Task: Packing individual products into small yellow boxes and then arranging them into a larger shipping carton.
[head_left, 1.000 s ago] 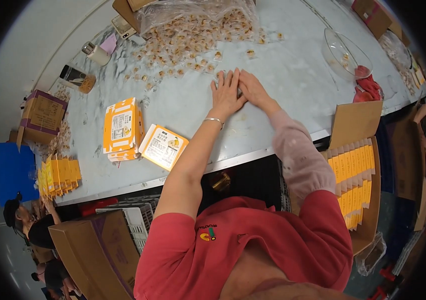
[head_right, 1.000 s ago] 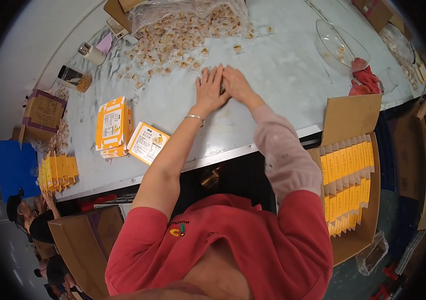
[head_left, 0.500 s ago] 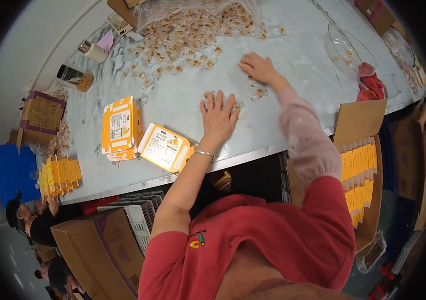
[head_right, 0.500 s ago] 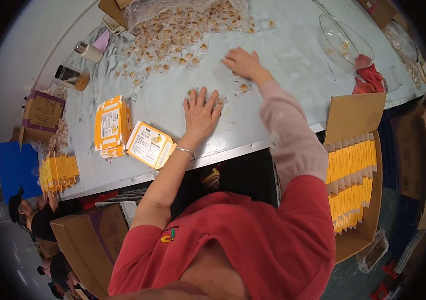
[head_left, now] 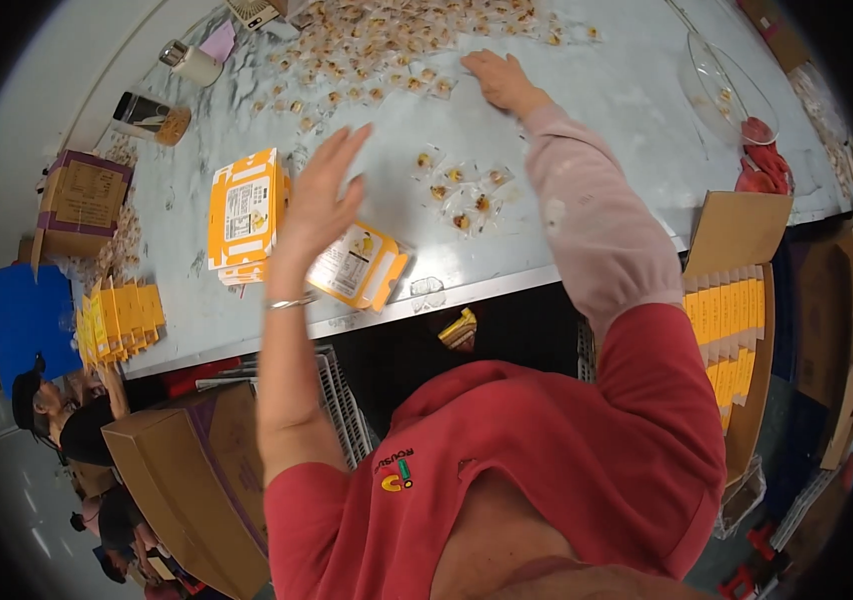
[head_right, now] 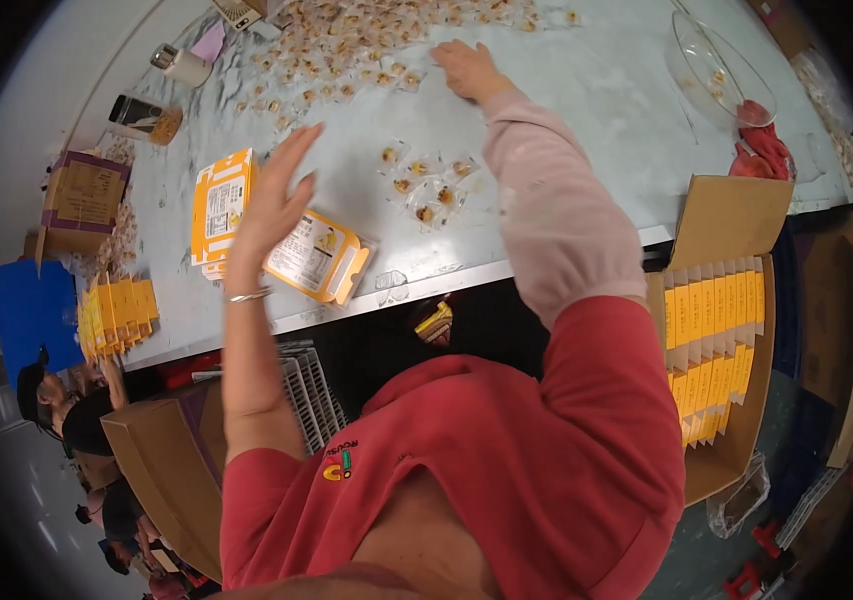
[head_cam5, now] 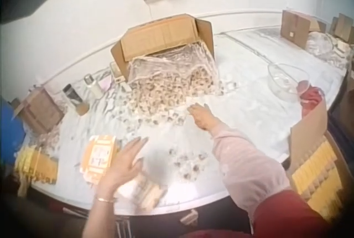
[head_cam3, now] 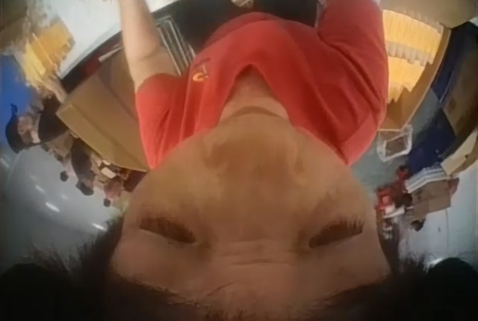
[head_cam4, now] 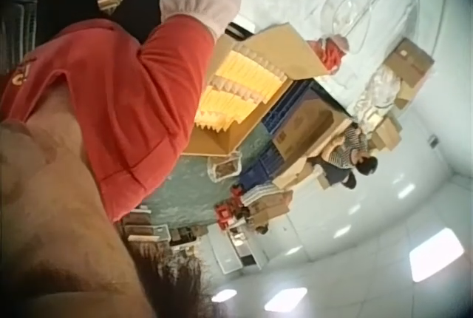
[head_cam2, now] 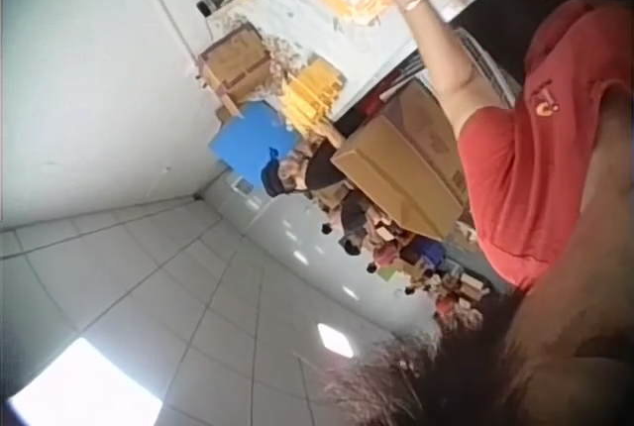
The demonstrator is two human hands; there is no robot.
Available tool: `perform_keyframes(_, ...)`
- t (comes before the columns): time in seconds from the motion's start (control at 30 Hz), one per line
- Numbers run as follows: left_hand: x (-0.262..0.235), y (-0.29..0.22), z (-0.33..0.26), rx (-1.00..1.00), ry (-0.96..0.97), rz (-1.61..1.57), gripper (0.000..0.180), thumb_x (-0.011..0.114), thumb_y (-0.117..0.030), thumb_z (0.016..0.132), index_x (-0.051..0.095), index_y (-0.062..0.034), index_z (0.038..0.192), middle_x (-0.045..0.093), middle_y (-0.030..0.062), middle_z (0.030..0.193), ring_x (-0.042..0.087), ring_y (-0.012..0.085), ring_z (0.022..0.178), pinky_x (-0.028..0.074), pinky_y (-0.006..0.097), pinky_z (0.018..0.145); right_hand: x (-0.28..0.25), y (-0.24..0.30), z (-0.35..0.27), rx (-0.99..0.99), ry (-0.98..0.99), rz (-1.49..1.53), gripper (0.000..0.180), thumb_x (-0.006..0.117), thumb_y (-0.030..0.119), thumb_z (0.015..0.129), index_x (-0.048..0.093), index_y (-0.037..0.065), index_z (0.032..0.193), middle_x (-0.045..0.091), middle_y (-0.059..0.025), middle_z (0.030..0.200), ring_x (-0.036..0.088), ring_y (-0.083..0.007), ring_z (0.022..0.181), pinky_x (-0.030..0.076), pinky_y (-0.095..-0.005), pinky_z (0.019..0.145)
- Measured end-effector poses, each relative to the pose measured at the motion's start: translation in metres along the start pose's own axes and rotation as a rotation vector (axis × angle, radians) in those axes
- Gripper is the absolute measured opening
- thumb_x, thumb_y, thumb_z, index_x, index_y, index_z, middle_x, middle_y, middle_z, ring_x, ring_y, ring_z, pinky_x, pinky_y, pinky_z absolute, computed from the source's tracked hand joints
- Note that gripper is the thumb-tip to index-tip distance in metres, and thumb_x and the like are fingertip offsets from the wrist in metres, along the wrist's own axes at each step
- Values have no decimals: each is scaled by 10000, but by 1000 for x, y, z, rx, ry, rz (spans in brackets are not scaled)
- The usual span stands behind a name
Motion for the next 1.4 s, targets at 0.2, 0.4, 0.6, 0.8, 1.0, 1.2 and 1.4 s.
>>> perform_keyframes(0.2, -27, 29, -84, -206, 478, 268, 950, 802, -144, 577, 330, -254, 1394, 291, 157, 1440, 274, 359, 1325, 292, 436, 1075, -42, -6, -66, -67, -84, -204, 424, 535, 43, 771, 537, 147, 1182, 534, -45, 1205, 453, -246, 1171, 342, -528, 971)
perform_keyframes(0.4, 1, 18, -88, -188, 535, 591, 1218, 892, -216, 396, 239, -329, 1418, 154, 102, 1502, 151, 359, 1371, 262, 528, 1068, -35, 99, -54, -380, 21, 375, 200, 633, 134, 763, 660, 87, 955, 588, -98, 997, 537, -301, 990, 433, -367, 870)
perform_keyframes(0.6, 24, 31, -73, -136, 558, 524, 1228, 896, -233, 375, 243, -350, 1408, 137, 73, 1513, 107, 351, 1385, 247, 577, 1054, 11, 90, -15, -335, 20, 295, 223, 637, 185, 764, 653, 66, 951, 578, -133, 916, 562, -317, 903, 457, -383, 796)
perform_keyframes(0.8, 26, 48, -83, -94, 349, 342, 1099, 851, -423, 414, 350, -204, 1367, 377, 182, 1308, 336, 376, 1250, 345, 474, 1018, -44, 82, -54, -201, 21, 413, 346, 588, 312, 838, 616, 57, 1070, 582, -134, 1130, 531, -330, 1075, 424, -363, 910)
perform_keyframes(1.0, 45, 53, -81, 31, 146, 157, 1094, 825, -478, 440, 357, -17, 1315, 421, 227, 1215, 383, 394, 1171, 340, 451, 994, -22, 155, -151, -190, 142, 67, 518, 508, 463, 867, 454, 205, 1312, 318, -86, 1438, 256, -329, 1338, 201, -624, 1019)
perform_keyframes(1.2, 50, 53, -89, -34, 163, 230, 1143, 822, -452, 441, 308, 21, 1346, 410, 243, 1242, 355, 397, 1197, 312, 444, 1025, -63, 77, -87, 139, -33, -17, 551, 472, 530, 864, 431, 236, 1329, 309, -32, 1449, 196, -302, 1366, 136, -665, 1015)
perform_keyframes(1.4, 56, 51, -79, -109, 215, 235, 1209, 819, -475, 436, 255, 36, 1377, 388, 252, 1279, 331, 405, 1217, 301, 456, 1036, -38, 26, -114, 219, 52, -82, 543, 491, 533, 851, 471, 227, 1299, 344, -42, 1429, 243, -316, 1346, 154, -661, 1004)
Point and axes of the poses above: each hand's wrist, its own z-axis towards the middle knuckle, its own x-axis out of the palm, y = z × x, the point moved 2 cm from there along z, towards the middle knuckle
